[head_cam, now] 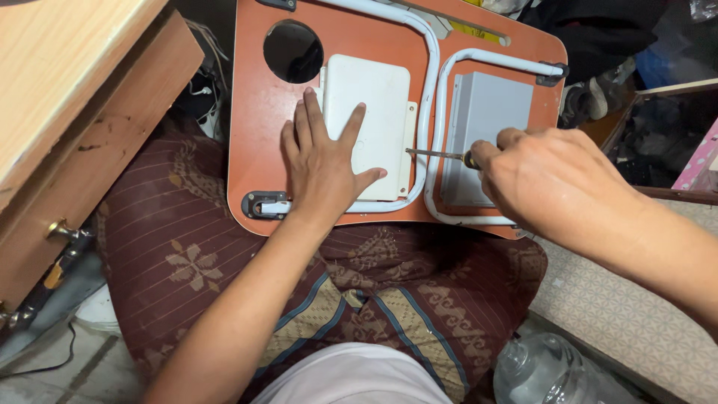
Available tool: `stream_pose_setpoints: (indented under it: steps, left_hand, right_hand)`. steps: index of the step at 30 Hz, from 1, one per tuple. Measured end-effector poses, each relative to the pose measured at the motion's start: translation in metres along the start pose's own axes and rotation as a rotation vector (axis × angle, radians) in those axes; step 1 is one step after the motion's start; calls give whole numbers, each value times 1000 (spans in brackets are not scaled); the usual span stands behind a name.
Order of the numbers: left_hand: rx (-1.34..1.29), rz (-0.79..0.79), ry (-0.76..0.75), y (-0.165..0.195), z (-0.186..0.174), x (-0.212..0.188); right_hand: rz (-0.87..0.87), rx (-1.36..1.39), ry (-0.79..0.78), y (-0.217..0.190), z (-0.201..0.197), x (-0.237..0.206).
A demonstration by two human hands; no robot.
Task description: The person sits on a bed with a folding lap table across their legs and uses a screwdriver to unscrew screws from a white plastic box mounted on the table, placing removed screws on the nearby desk. They steady the box with one hand while driving the screwdriver with the other.
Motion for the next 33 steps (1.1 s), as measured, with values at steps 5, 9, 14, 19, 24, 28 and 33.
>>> stream_pose_setpoints:
  steps: [5,9,14,19,24,28,33]
  left_hand:
    - [-57,-16,-10,-5,11,0]
    - [-94,-2,28,-8,13,-1]
    - [-109,3,14,-10,20,-1]
    - [-99,34,19,-10,27,-1]
    - [-85,43,6,-11,31,-2]
    - [-85,42,28,-11,27,-4]
    - [-92,35,34,-10,28,-5]
  right_hand:
    - [-16,48,-57,-1,4,10]
    - [-56,94,-60,0,6,15]
    - [11,202,-54,19,17,26]
    - [270,487,-53,66,31,44]
    - [823,1022,-177,103,86,16]
    - [438,804,-157,81,78,19]
    - [31,183,-66,39,48,13]
Point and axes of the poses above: each hand's wrist, its own x-axis towards the middle knuckle, its own z-axis out of the palm, y = z × x, the point moved 9 cm from there along x, towards the middle knuckle, and after that the axes turned 15 degrees about x, right-handed, at the moved point
